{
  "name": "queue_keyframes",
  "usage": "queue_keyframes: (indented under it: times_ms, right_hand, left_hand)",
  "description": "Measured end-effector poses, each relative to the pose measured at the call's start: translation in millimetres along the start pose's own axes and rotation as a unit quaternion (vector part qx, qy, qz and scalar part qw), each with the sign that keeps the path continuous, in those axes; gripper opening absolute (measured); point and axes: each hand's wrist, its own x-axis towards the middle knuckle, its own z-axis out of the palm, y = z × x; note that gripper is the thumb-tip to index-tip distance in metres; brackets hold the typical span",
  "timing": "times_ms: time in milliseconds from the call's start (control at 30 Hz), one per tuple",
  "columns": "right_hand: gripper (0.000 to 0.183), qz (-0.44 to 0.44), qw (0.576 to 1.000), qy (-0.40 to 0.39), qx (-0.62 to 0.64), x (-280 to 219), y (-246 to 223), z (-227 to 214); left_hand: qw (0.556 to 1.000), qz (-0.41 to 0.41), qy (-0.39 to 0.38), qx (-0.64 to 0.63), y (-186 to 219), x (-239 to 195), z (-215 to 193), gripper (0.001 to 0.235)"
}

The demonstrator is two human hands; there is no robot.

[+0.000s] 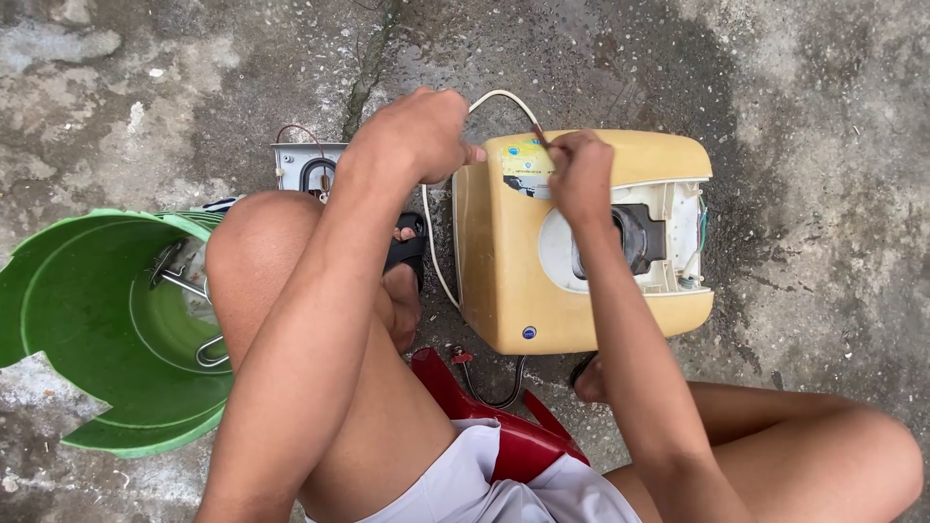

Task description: The person sits on a red stool and works on a disassembled yellow water heater. They use a red stick to probe and manipulate the interior components of the heater's opening. The person also reaches into a green bucket to retrieve a small metal part and places it on the heater.

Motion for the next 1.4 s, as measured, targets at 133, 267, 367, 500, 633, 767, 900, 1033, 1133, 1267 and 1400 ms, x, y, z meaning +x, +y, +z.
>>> queue_keyframes:
  times_ms: [133,267,367,500,633,767,900,1033,1133,1267,1400]
  right_hand:
    - [0.015,-0.111,0.993,-0.034,0.008,-28.4,-50.8,28.9]
    - [0.009,-0.051,0.995,-0.043,-0.075,-15.9,-9.8,-8.8]
    - [0.004,0.000,0.993,-0.009,-0.121,3.7,95.6,-57.1]
    - [0.004,0.105,0.965,0.031,-0.240,10.6,240.1,-115.8]
    - [0.011,0.226,0.946,0.024,-0.230,-2.3,284.9,-103.6]
    - [0.011,0.284,0.938,0.132,-0.149,2.8,236.5,-114.3]
    - [0.009,0.192,0.968,0.087,-0.133,25.8,205.1,-139.2]
    - [0.012,0.120,0.988,-0.021,-0.099,47.8,170.9,-109.6]
    - [0.008,0.041,0.991,-0.100,-0.079,50.2,83.3,-58.7]
    - [0.009,-0.023,0.981,-0.152,-0.118,53.8,10.7,0.3]
    - [0.009,0.083,0.976,-0.167,-0.114,71.7,30.1,-3.2]
  left_hand:
    - [0.999,0.015,0.010,0.029,3.8,11.3,4.3,0.046]
    - [0.996,0.077,0.034,-0.021,16.3,-7.6,7.5,0.043]
    - [0.995,0.087,0.034,-0.021,24.6,-19.4,12.3,0.049]
    - [0.996,0.075,0.022,-0.031,31.6,-27.3,16.3,0.051]
    - [0.996,0.084,0.013,-0.019,26.9,-6.9,20.7,0.063]
    - [0.997,0.074,0.006,-0.010,20.5,6.8,13.3,0.063]
    - [0.997,0.072,0.013,-0.008,25.3,12.4,7.9,0.063]
    - [0.997,0.064,0.019,-0.038,30.6,-2.6,2.1,0.055]
    - [0.998,0.057,0.013,-0.015,25.6,11.3,9.3,0.056]
    - [0.998,0.059,0.001,0.013,30.5,6.6,3.4,0.062]
    - [0.997,0.071,0.007,0.010,33.3,0.6,9.0,0.062]
